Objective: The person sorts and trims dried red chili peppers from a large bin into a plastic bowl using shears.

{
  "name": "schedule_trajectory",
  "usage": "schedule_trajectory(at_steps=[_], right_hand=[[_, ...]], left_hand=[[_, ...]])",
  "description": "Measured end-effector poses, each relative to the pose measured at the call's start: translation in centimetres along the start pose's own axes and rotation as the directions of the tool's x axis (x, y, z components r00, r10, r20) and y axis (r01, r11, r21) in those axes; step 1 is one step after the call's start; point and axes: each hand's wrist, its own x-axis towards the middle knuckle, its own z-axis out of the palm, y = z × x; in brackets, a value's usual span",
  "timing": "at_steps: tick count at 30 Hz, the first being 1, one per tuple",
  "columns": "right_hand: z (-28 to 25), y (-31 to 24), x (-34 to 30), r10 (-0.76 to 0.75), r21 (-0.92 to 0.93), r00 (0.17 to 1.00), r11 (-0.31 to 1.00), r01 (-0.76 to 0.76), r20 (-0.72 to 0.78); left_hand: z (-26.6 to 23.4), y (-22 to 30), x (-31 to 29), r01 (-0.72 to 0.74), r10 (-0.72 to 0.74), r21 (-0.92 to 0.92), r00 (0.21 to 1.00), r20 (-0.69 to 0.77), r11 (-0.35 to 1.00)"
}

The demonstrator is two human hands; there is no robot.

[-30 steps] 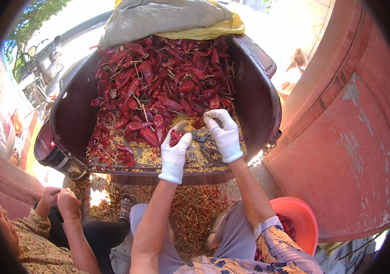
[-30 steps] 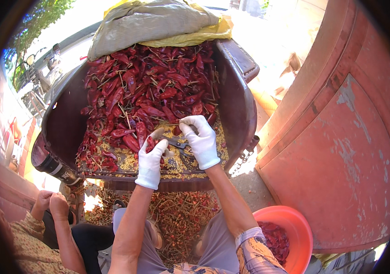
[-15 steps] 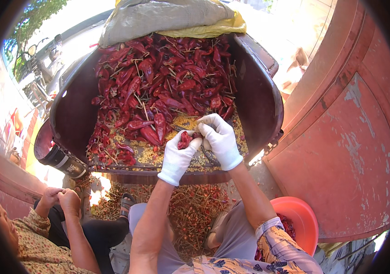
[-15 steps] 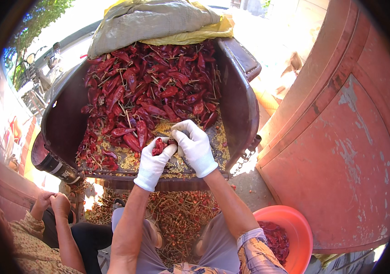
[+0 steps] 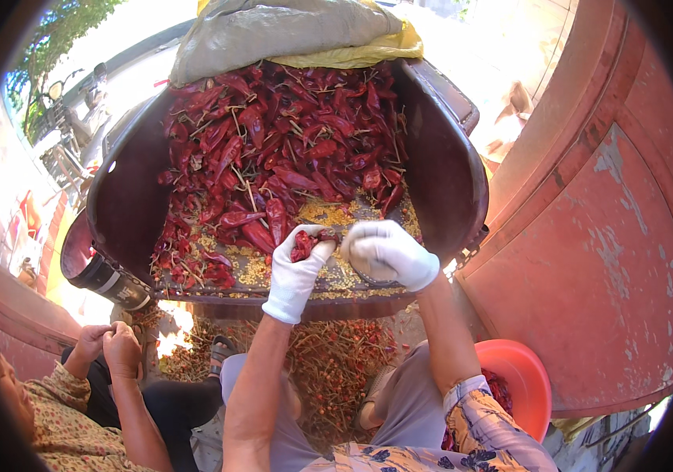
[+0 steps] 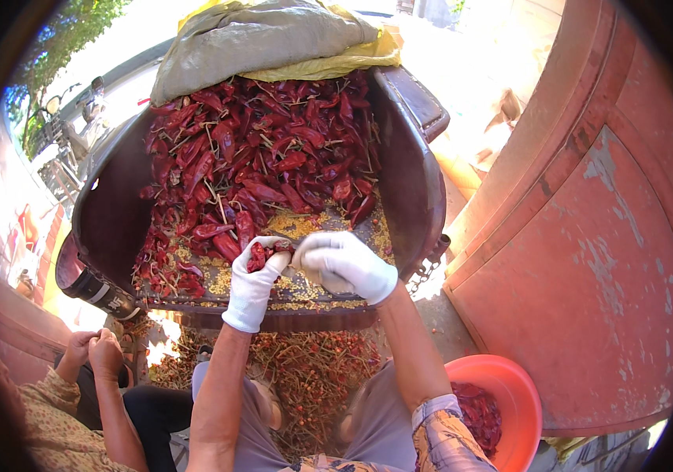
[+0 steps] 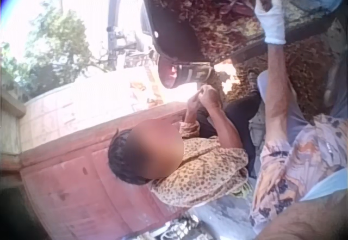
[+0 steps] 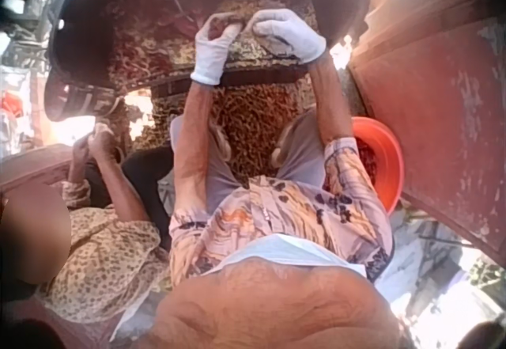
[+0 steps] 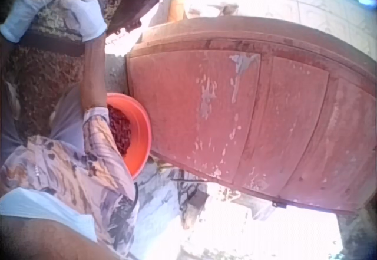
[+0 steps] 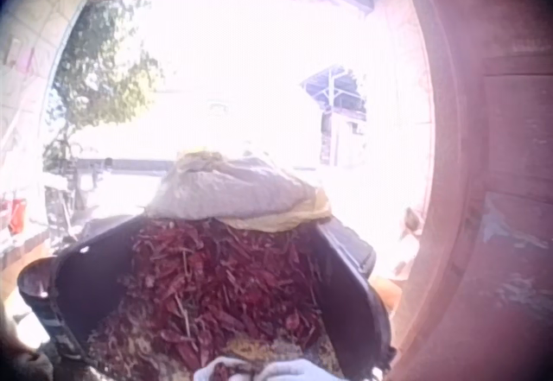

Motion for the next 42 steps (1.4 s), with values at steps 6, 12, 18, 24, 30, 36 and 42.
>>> schedule_trajectory(at_steps=[6,12,18,24,30,36,42], right_hand=[[2.9,-0.9,-1.1,0.089,-0.612,0.991,0.779,-0.134,-0.103],[1.5,-0.3,-2.0,-0.072,-0.708,0.986,0.704,-0.059,-0.154],[0.9,2.6,-1.2,-0.348,-0.958,0.903,-0.044,-0.282,-0.250],[0.1,3.1,0.6,-0.312,-0.919,0.873,0.004,-0.394,-0.376],[0.4,1.6,-0.3,-0.219,-0.885,0.897,0.366,-0.289,-0.384],[2.7,0.7,-0.2,-0.148,-0.634,0.926,0.764,-0.116,-0.348],[3.5,1.0,0.1,-0.425,-0.877,0.890,0.477,0.066,-0.164]], left_hand=[[-0.6,0.5,0.1,-0.036,0.035,-0.016,0.997,-0.073,0.999],[-1.2,0.9,0.1,-0.095,0.099,0.032,0.981,-0.164,0.995],[-1.4,0.1,0.2,-0.064,0.048,-0.089,0.983,-0.175,0.994],[-1.5,0.2,0.7,0.084,-0.113,-0.183,0.982,-0.153,0.979],[-2.0,0.3,0.5,0.044,-0.086,-0.263,0.984,-0.153,0.964],[-2.2,0.1,0.6,0.029,-0.055,-0.226,0.992,-0.110,0.974],[-2.5,1.2,0.3,-0.012,-0.015,-0.266,0.995,-0.101,0.964]])
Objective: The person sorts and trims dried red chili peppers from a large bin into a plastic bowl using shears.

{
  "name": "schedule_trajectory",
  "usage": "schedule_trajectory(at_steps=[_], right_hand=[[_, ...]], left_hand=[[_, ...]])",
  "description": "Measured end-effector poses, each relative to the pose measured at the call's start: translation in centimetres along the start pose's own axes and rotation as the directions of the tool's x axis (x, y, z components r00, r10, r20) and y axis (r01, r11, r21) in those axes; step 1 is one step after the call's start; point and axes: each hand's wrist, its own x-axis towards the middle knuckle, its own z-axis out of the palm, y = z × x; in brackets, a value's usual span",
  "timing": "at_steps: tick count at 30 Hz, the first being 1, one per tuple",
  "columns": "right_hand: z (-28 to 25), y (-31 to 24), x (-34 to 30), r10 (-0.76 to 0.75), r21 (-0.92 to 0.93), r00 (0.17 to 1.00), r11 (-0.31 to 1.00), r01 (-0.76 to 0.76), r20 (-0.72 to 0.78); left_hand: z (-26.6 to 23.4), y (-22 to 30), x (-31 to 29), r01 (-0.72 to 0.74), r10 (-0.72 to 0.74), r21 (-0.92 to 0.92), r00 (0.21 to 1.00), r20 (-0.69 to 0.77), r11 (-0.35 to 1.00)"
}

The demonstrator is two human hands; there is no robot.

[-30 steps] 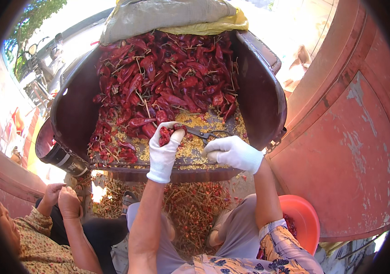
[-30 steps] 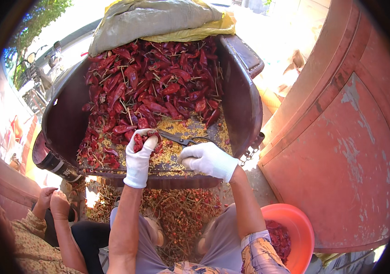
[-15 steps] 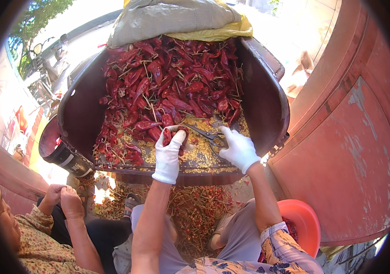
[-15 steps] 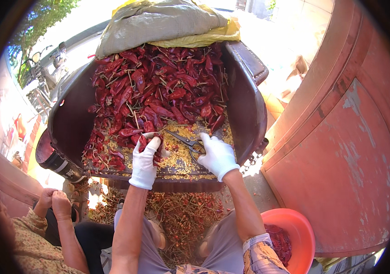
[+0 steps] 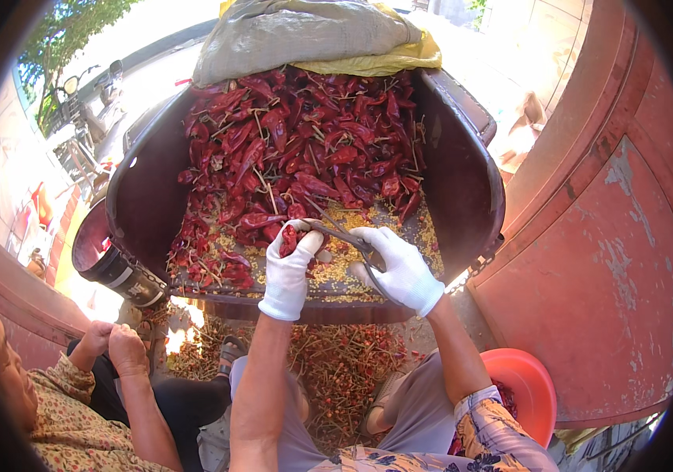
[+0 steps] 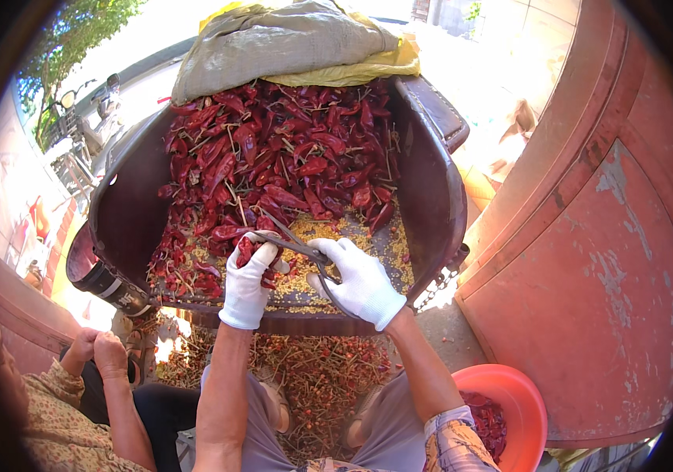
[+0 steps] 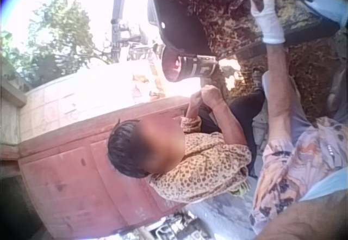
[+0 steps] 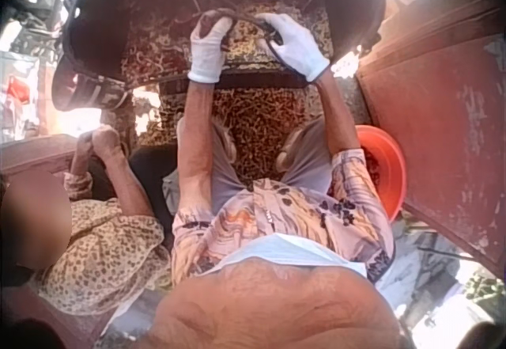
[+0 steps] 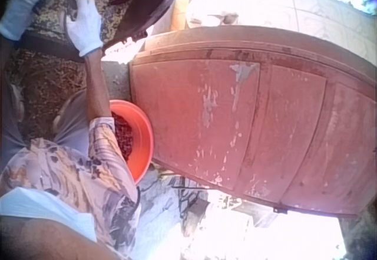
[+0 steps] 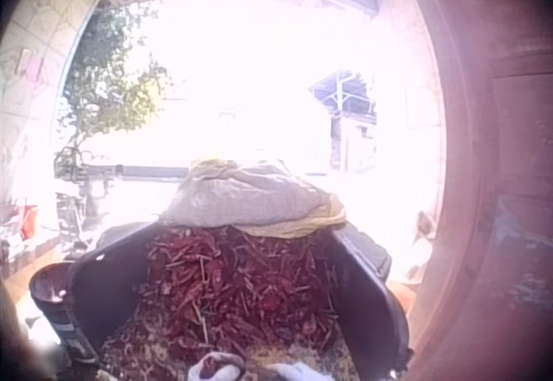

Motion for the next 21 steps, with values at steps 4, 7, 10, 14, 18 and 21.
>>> schedule_trajectory(at_steps=[4,7,10,14,18,21], right_hand=[[-0.2,-0.9,0.0,-0.029,-0.107,0.999,0.994,0.027,-0.014],[-0.2,-0.8,0.0,-0.073,-0.168,0.997,0.983,0.071,-0.005],[-0.5,-1.0,-0.1,-0.107,-0.192,0.994,0.976,0.106,0.006],[-0.3,-1.0,-0.3,-0.096,-0.191,0.995,0.977,0.097,0.019],[-0.3,-1.1,-0.4,-0.092,-0.192,0.995,0.977,0.096,0.029],[0.2,-0.6,-0.4,-0.110,-0.168,0.994,0.980,0.110,0.007]], left_hand=[[-0.2,0.9,-0.4,0.018,-0.024,0.090,0.997,0.067,0.996],[-0.4,0.9,-0.4,-0.009,-0.003,0.131,0.996,0.091,0.991],[-0.4,1.3,-0.5,0.004,-0.022,0.182,0.995,0.093,0.983],[-0.8,1.6,-0.4,-0.017,-0.019,0.228,0.988,0.155,0.974],[-1.3,1.9,-0.3,-0.016,-0.033,0.250,0.981,0.191,0.968],[-1.3,1.8,-0.3,0.012,-0.062,0.280,0.984,0.168,0.960]])
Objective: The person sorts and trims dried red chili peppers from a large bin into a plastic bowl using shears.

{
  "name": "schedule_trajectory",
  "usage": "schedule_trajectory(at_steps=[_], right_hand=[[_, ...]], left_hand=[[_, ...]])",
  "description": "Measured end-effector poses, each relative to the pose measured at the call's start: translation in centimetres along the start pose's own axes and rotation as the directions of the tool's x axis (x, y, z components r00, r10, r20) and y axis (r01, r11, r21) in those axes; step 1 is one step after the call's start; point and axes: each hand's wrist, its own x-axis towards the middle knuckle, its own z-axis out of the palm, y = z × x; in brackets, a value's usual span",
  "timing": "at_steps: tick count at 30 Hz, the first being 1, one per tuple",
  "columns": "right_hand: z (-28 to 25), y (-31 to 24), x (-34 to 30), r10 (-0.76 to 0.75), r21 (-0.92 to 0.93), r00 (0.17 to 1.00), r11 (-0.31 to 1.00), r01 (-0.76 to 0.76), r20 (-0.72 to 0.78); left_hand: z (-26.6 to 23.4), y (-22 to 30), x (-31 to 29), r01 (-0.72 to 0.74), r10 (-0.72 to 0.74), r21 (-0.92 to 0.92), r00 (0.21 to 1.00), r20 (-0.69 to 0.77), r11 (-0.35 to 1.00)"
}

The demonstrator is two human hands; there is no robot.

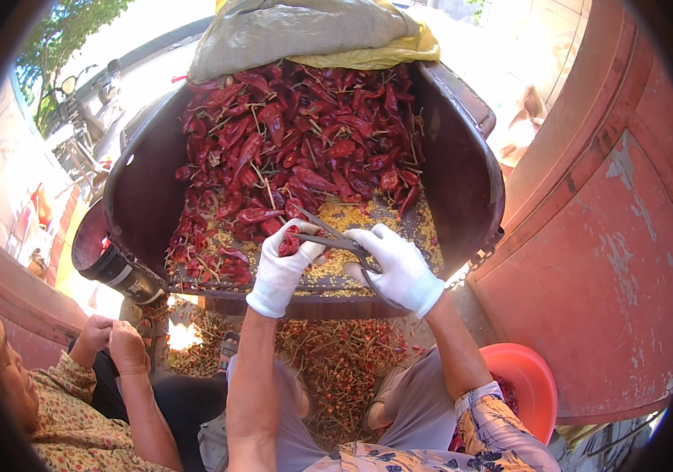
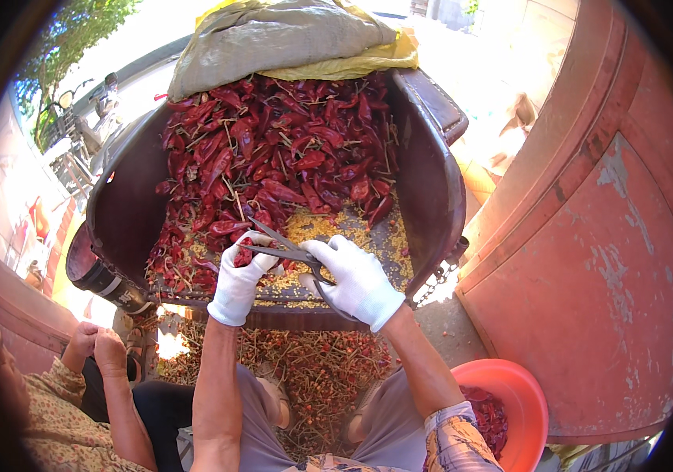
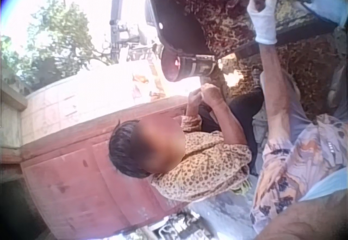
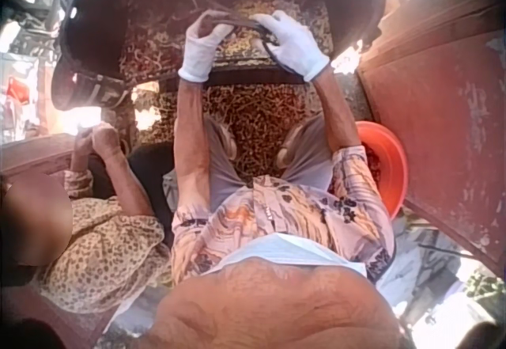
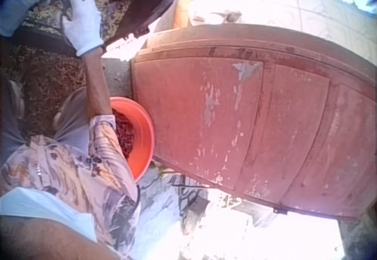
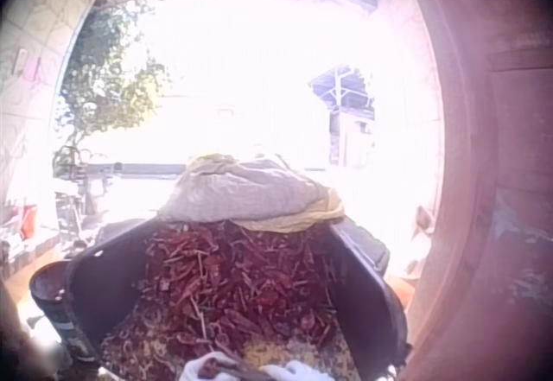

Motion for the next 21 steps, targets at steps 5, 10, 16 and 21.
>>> schedule_trajectory(at_steps=[5,10,16,21], right_hand=[[-0.2,-0.7,0.0,0.003,-0.001,1.000,1.000,-0.003,-0.017],[0.3,-1.1,0.1,0.066,0.020,0.998,0.998,-0.066,0.004],[1.1,-0.9,0.1,0.012,0.031,0.998,0.999,-0.009,-0.068],[0.5,-0.7,0.0,-0.075,0.036,0.990,0.996,0.080,-0.121]], left_hand=[[0.6,0.7,-0.4,-0.017,0.017,-0.120,1.000,-0.006,0.993],[0.5,0.7,-0.6,0.018,-0.024,-0.170,0.999,-0.030,0.985],[-0.2,0.0,-0.5,0.043,-0.043,-0.243,0.999,0.002,0.969],[-0.3,0.3,-0.6,0.055,-0.046,-0.312,0.998,0.035,0.948]])
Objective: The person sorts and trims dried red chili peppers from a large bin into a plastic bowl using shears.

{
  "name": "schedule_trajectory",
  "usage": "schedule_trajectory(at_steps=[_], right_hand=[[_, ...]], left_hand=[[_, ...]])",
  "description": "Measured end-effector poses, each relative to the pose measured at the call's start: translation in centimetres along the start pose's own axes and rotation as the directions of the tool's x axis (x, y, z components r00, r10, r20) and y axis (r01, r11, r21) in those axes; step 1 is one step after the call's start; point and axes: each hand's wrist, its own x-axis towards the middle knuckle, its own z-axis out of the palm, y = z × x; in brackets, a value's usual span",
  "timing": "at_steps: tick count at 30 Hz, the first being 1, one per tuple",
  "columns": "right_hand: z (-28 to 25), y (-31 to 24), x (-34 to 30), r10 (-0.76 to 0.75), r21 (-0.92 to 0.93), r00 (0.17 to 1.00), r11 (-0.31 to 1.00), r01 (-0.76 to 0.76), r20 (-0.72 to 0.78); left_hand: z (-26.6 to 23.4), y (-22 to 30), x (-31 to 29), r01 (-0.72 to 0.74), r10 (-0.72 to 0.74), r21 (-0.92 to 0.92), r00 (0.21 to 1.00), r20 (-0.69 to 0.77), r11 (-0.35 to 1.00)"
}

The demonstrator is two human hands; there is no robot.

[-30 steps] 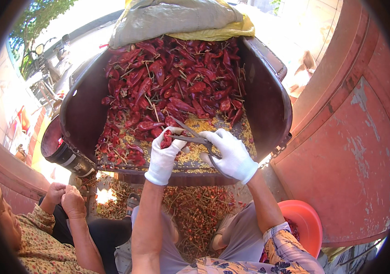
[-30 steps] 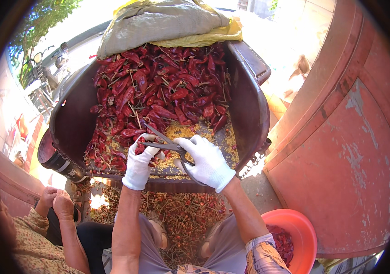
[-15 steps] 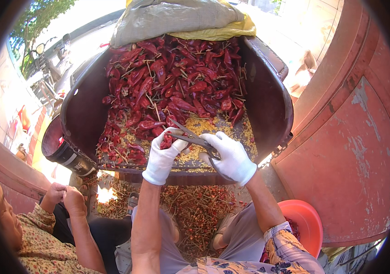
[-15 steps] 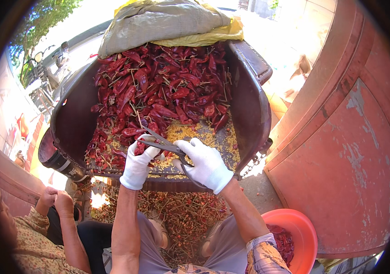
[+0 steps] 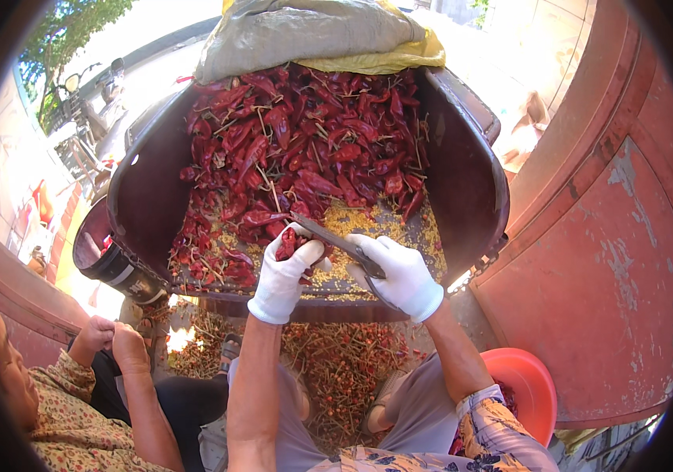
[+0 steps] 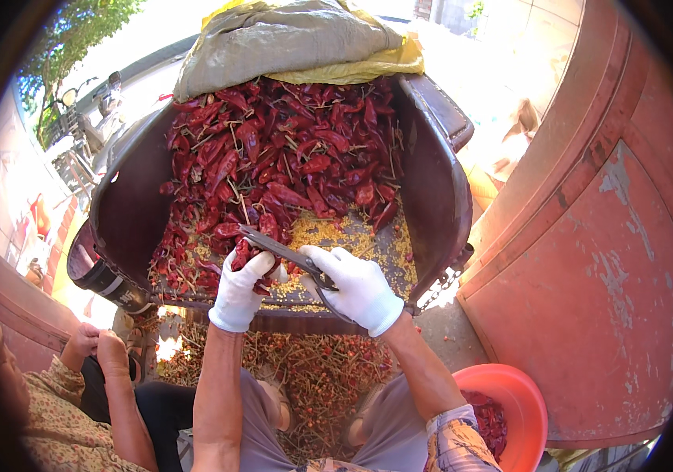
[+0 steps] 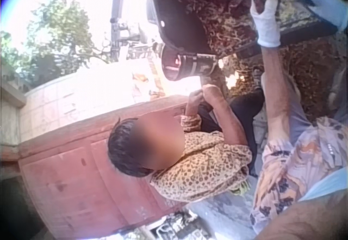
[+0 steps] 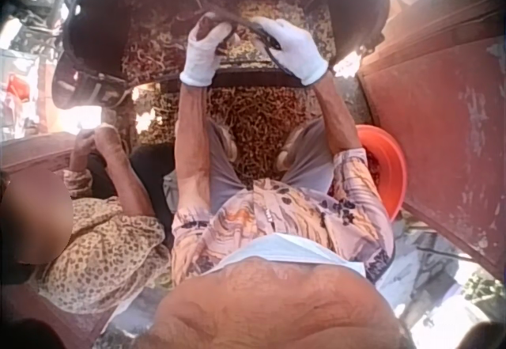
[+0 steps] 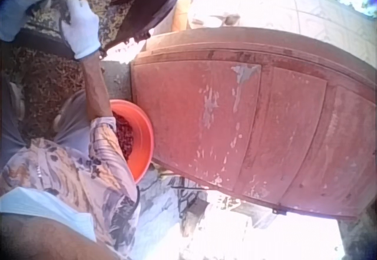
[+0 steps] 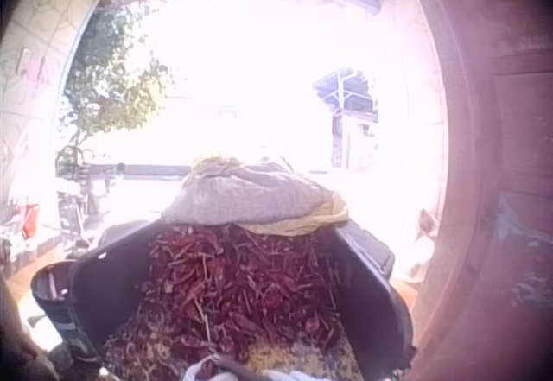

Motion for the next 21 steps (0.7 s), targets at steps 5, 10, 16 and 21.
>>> schedule_trajectory(at_steps=[5,10,16,21], right_hand=[[1.1,1.1,0.1,0.171,-0.020,0.983,0.985,-0.173,-0.068],[1.4,4.4,-0.3,0.227,-0.353,0.972,0.915,-0.194,0.053],[-0.6,5.0,1.3,0.374,-0.250,0.904,0.873,-0.419,-0.208],[1.3,9.4,2.7,0.612,-0.555,0.777,0.598,-0.578,-0.150]], left_hand=[[-1.2,-0.2,0.2,-0.042,0.039,-0.063,0.998,-0.046,0.997],[0.0,-2.3,1.6,-0.112,0.103,-0.033,0.972,-0.213,0.993],[1.5,-2.4,1.4,-0.047,0.031,-0.057,0.967,-0.252,0.997],[2.1,-4.1,1.7,-0.030,0.044,0.057,0.968,-0.246,0.998]])
